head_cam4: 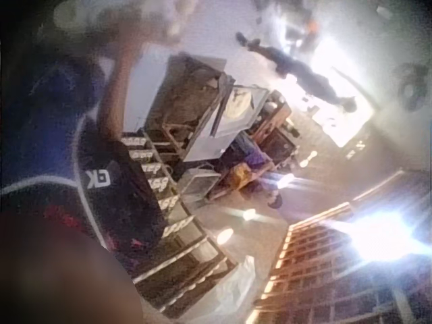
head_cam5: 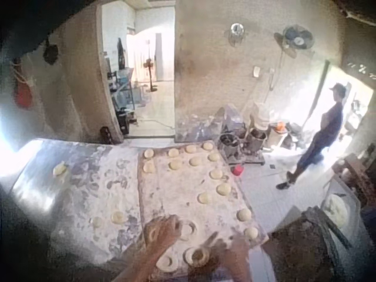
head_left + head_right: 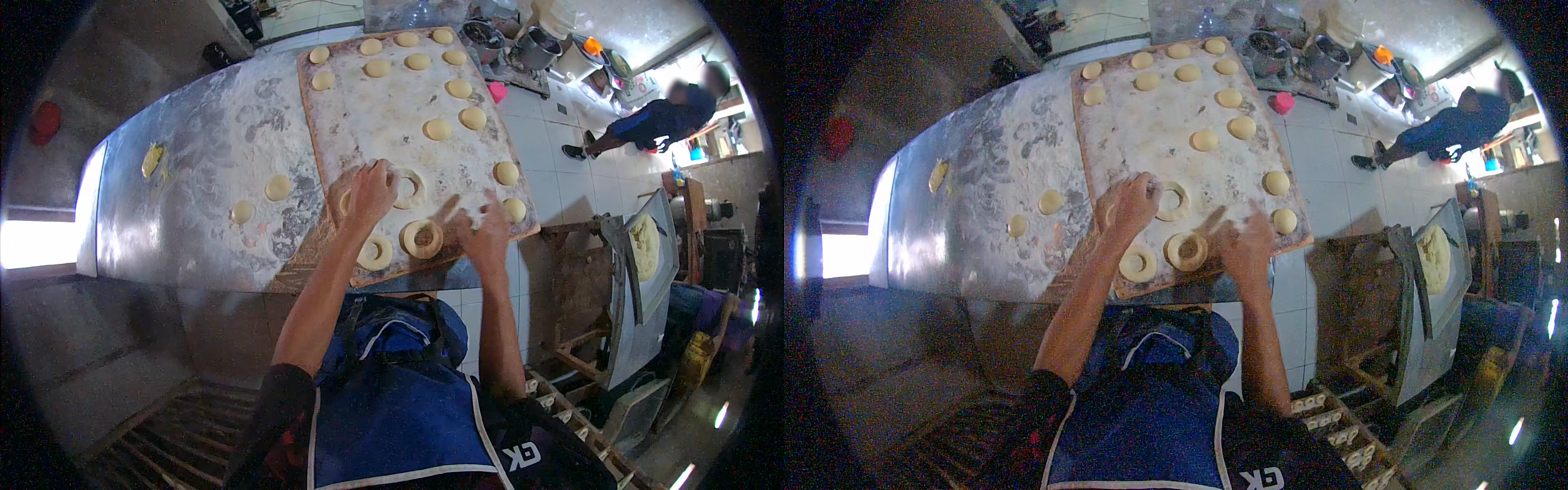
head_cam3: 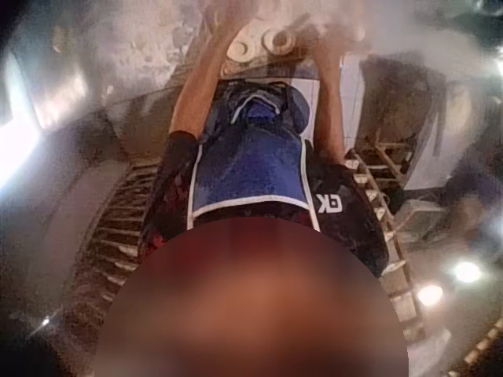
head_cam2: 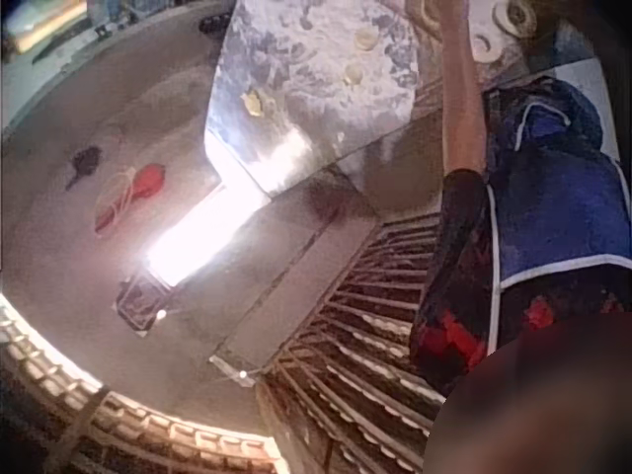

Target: The person shapes small dough pieces into ring shapes by hand on a floured metal table and places them on a wooden board. Another person works nearby at a separate station.

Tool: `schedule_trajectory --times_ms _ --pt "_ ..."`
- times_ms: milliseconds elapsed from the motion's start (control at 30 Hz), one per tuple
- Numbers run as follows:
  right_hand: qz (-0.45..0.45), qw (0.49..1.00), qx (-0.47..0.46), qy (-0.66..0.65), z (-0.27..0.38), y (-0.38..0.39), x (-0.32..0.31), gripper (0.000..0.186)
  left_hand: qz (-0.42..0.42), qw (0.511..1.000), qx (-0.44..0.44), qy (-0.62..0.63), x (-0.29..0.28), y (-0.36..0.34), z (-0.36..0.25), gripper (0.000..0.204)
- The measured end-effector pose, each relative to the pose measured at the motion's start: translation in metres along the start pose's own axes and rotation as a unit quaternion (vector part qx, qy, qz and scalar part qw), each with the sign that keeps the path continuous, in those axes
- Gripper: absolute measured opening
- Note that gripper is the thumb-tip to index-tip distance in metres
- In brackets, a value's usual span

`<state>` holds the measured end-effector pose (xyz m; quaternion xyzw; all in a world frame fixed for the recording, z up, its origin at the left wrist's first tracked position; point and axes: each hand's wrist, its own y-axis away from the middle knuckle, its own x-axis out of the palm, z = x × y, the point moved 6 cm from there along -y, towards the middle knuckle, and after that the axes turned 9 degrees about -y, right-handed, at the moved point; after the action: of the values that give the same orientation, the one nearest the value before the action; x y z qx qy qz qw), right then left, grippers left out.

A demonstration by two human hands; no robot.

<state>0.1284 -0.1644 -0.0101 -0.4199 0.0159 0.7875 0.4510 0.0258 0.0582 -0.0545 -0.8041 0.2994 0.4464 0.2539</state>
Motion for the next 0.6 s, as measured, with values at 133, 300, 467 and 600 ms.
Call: schedule_trajectory --times_ms 133,300,467,600 --pt "-0.059 0.987 0.002 0.151 -0.053 -0.010 -0.038 0.040 0.018 0.999 0.047 0.016 0.002 0.006 -0.002 0.029" --pt "0.075 0.984 0.016 0.161 -0.098 -0.017 -0.023 0.033 -0.045 0.996 0.072 0.026 -0.003 0.004 -0.009 0.034" --pt "0.144 0.977 0.126 0.090 -0.124 -0.022 -0.027 0.043 -0.063 0.993 0.096 -0.014 -0.027 0.011 -0.008 0.035" --pt "0.132 0.978 0.141 0.074 -0.101 -0.025 -0.042 0.043 -0.128 0.989 0.035 0.059 -0.097 0.043 0.058 0.030"
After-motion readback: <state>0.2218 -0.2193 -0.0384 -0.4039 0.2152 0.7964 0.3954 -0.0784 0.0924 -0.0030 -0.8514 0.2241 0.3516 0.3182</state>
